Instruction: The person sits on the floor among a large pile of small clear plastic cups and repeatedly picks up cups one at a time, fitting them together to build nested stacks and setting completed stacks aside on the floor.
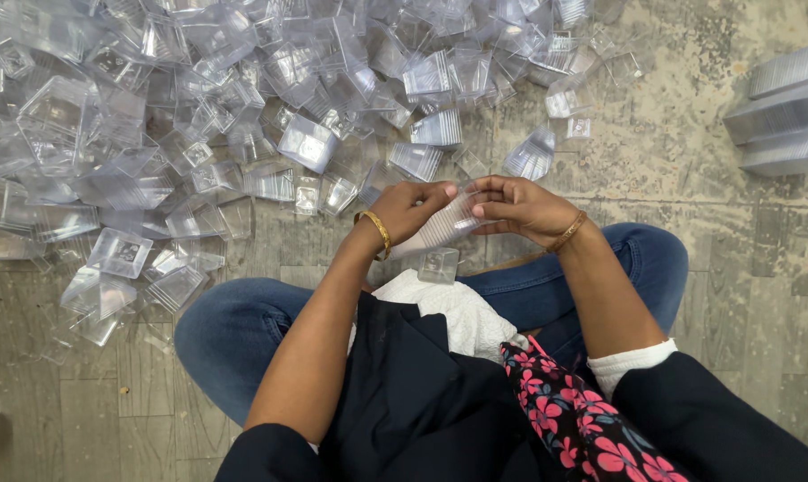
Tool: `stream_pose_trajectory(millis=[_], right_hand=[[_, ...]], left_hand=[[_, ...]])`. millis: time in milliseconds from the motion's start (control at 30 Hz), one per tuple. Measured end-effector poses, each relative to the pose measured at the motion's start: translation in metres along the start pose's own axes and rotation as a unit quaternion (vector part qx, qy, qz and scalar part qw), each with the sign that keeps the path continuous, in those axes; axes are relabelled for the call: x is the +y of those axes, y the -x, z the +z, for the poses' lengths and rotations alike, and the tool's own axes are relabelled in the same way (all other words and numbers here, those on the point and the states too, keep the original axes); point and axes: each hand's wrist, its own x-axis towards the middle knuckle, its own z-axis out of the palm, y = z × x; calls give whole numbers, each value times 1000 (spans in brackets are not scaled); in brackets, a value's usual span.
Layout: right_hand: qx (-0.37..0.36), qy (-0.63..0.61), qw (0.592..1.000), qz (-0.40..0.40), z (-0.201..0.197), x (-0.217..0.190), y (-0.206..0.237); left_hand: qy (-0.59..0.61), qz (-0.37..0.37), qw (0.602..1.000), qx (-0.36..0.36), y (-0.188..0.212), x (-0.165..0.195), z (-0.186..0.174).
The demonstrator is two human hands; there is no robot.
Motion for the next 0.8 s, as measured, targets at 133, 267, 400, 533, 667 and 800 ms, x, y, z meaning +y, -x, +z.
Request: stream_pose_trajectory(millis=[133,267,400,533,667,800], right_hand=[[34,5,999,-5,10,4,-7],[-2,-4,1000,-9,19,6,-11],[-14,7,1000,-5,26,11,-18],[-7,31,999,-10,28,14,-22],[29,32,999,-8,29,15,-21],[35,13,999,-8,30,17,-12]], left_hand=[[-4,-28,1000,2,7,-10,-9],[9,0,1000,8,9,-18,-13],[-11,2,1000,9,12,-25,-14],[-26,-2,1000,10,15,-27,-15],[-37,-5,999,13,17,-28,-18],[-32,-8,999,11,23,-35,-19]])
